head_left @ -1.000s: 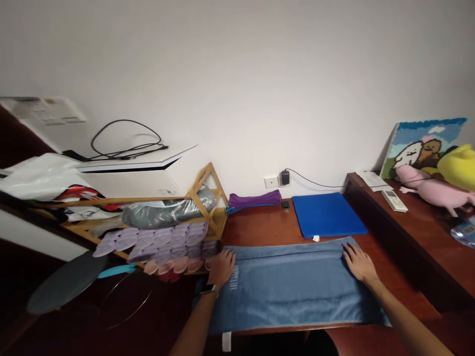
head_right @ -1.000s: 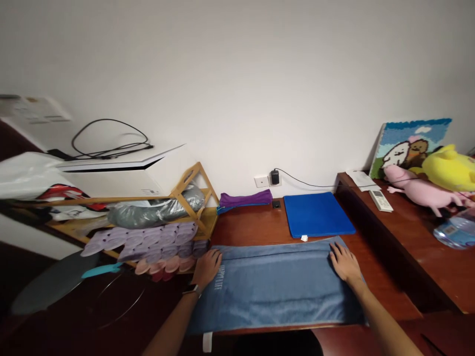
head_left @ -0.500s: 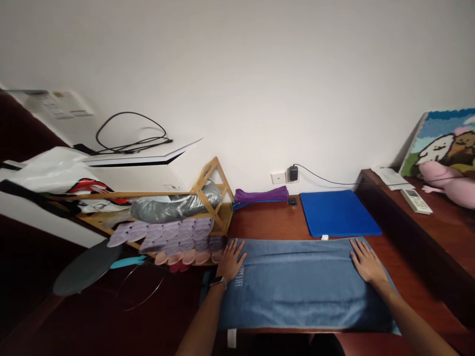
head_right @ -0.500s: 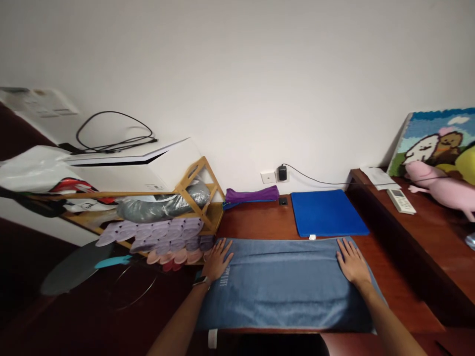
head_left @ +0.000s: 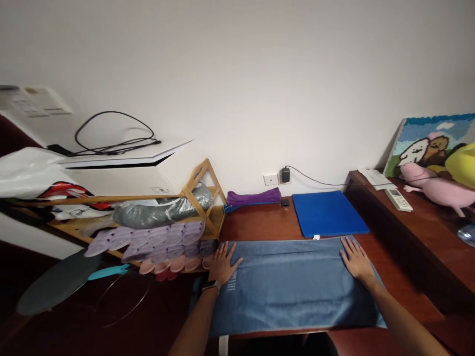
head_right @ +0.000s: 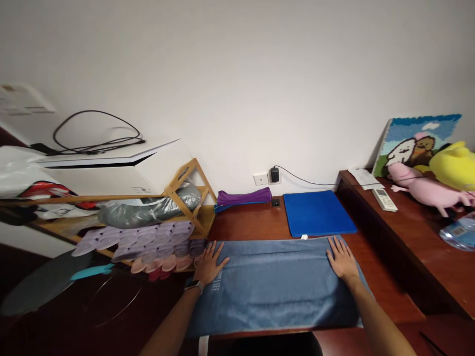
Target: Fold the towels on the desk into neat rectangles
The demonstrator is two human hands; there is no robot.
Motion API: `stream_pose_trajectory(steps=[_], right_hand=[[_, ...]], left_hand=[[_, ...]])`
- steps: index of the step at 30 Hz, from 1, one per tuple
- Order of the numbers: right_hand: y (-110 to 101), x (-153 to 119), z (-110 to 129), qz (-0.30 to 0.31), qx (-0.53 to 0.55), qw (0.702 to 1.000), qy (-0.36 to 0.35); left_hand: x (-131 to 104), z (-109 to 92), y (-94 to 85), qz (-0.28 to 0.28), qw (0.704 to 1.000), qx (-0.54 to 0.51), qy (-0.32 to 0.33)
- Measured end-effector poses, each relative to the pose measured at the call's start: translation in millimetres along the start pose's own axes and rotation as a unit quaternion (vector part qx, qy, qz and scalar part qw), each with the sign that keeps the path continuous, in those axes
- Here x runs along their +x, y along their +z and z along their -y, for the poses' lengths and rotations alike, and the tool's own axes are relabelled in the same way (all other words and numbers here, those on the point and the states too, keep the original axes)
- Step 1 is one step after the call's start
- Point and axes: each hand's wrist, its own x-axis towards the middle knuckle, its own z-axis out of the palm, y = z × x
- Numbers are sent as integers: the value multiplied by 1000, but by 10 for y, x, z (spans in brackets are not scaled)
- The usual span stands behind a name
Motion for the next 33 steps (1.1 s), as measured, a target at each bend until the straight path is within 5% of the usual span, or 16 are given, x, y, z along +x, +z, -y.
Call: stream_pose_trajectory(steps=[15, 19, 23, 25, 28, 33], right_hand=[[-75, 1, 120, 24, 12, 997, 76], [-250, 84, 154, 84, 32, 990, 104], [-547, 73, 104, 85, 104, 986, 97], [-602, -108, 2, -10, 154, 984, 89], [-472, -661, -237, -123, 227, 964, 64], [19, -1737, -527, -112, 242, 962, 65]], left_hand=[[21, 113, -3, 47, 998, 25, -29], [203, 48, -218, 129, 991, -8, -43], [200, 15, -539, 112, 992, -22, -55], [-54, 10, -673, 60, 996, -32, -59], [-770, -51, -767, -40, 996, -58, -54], [-1966, -255, -625, -69, 995, -32, -64]])
